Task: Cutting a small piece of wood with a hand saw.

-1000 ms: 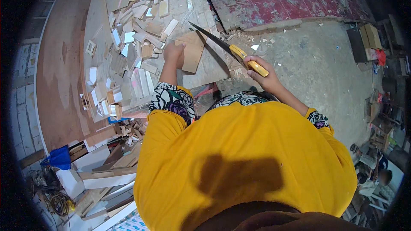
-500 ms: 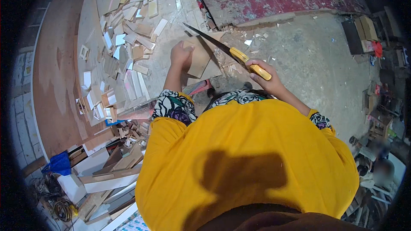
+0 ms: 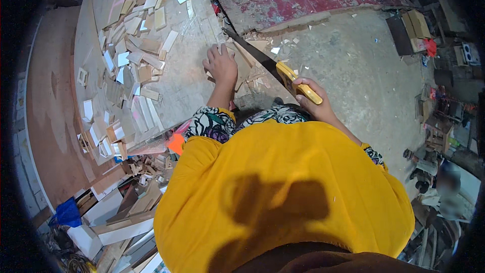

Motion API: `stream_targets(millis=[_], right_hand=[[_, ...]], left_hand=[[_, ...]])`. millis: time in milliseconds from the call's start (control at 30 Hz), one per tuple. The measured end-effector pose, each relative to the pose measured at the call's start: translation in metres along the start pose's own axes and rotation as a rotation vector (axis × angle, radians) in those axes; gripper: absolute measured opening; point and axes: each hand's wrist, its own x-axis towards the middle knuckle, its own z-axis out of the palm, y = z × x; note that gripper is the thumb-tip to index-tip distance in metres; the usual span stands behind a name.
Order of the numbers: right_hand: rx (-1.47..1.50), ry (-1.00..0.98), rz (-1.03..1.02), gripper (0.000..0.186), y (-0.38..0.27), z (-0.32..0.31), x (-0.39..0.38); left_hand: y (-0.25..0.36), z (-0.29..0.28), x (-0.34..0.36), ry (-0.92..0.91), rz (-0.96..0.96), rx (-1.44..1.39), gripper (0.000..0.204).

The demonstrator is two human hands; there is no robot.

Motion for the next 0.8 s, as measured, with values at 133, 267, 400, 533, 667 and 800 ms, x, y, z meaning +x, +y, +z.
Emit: stream_targets(millis=[133, 267, 400, 533, 667, 800], right_hand=[[-0.025, -0.011, 0.031, 0.033, -0.011, 0.007, -0.004], [0.001, 0.050, 0.059, 0.034, -0.024, 0.021, -0.008], [-0.052, 0.084, 0.062, 0.034, -0.029, 0.039, -0.009], [-0.136, 0.122, 0.014, 0.035, -0.040, 0.060, -0.012], [-0.231, 0.156, -0.029, 0.034, -0.039, 0.072, -0.014], [-0.332, 0.110, 0.042, 0.033, -0.046, 0.082, -0.020]], left_hand=[[-0.009, 0.018, -0.004, 0.088, -0.014, -0.077, 0.041], [-0.013, 0.018, 0.001, 0.044, 0.038, -0.138, 0.039], [-0.012, 0.015, 0.004, -0.028, 0.044, -0.206, 0.041], [-0.015, 0.018, 0.002, 0.003, 0.072, -0.215, 0.044], [-0.015, 0.014, 0.001, -0.018, 0.083, -0.230, 0.047], [-0.017, 0.014, 0.001, 0.002, 0.117, -0.238, 0.051]])
